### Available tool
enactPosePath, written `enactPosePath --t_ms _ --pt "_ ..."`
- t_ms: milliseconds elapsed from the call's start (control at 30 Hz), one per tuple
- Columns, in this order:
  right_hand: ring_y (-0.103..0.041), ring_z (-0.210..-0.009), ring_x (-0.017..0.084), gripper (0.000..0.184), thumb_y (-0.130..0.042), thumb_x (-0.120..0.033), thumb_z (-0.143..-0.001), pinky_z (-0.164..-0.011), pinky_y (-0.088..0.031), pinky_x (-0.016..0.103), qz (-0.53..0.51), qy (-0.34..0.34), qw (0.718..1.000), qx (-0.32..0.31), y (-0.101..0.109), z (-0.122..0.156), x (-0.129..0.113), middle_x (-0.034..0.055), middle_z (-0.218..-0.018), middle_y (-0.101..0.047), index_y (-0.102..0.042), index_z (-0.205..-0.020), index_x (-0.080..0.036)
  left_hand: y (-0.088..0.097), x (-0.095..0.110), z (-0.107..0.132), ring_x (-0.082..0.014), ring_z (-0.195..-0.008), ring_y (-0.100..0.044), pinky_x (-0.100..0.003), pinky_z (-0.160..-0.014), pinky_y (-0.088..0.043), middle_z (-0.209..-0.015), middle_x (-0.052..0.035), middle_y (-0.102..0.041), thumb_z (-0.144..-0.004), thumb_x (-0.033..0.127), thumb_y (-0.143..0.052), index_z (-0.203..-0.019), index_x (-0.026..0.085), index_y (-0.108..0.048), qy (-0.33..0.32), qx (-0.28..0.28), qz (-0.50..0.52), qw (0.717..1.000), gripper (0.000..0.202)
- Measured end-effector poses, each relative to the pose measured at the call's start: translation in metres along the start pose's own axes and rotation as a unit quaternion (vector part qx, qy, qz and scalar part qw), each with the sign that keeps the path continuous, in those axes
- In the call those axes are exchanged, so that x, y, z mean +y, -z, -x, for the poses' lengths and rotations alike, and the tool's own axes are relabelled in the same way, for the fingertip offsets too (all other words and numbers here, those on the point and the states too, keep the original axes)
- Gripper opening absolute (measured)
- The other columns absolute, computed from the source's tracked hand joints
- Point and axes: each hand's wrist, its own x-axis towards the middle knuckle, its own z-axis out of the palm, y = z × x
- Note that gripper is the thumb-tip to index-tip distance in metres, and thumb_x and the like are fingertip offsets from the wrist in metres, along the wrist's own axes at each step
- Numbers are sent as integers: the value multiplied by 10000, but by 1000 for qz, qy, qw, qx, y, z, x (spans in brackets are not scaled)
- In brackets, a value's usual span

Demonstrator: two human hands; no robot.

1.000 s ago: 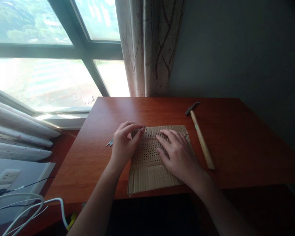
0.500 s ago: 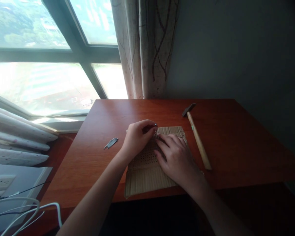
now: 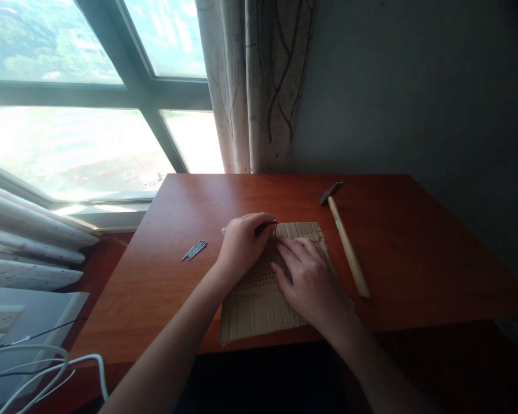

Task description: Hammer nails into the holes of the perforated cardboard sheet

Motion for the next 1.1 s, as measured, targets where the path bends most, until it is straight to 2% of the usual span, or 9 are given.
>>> enactPosePath --t_ms 133,600,833,1100 --pt "-550 -1126 309 350 -518 -266 -968 -958 -507 507 -3 1 1000 0 0 0 0 125 -1311 -656 -657 -1262 -134 1 0 0 -202 -784 -704 -298 -748 -501 -899 -50 -777 -900 260 -608 -925 214 -752 -24 0 -31 999 154" --pt "-533 -1118 310 365 -505 -275 -979 -976 -498 504 -9 -7 1000 -4 -1 1 -1 106 -1338 -642 -646 -1285 -132 1 1 0 -202 -808 -708 -292 -756 -503 -911 -56 -774 -910 236 -601 -926 191 -746 -32 -4 -28 999 152" --pt "-522 -1100 292 371 -517 -263 -975 -977 -501 490 0 -5 1000 -4 -1 1 -1 118 -1324 -648 -647 -1267 -74 0 -1 1 -180 -784 -716 -276 -746 -527 -903 -35 -781 -897 207 -615 -916 196 -744 -43 11 -32 998 131" --pt "-520 -1109 292 386 -519 -276 -976 -971 -503 487 3 -3 1000 -4 -3 1 0 117 -1343 -637 -633 -1296 -94 -1 -2 1 -176 -792 -721 -267 -728 -530 -903 -28 -781 -898 193 -620 -913 196 -741 -47 12 -38 998 121"
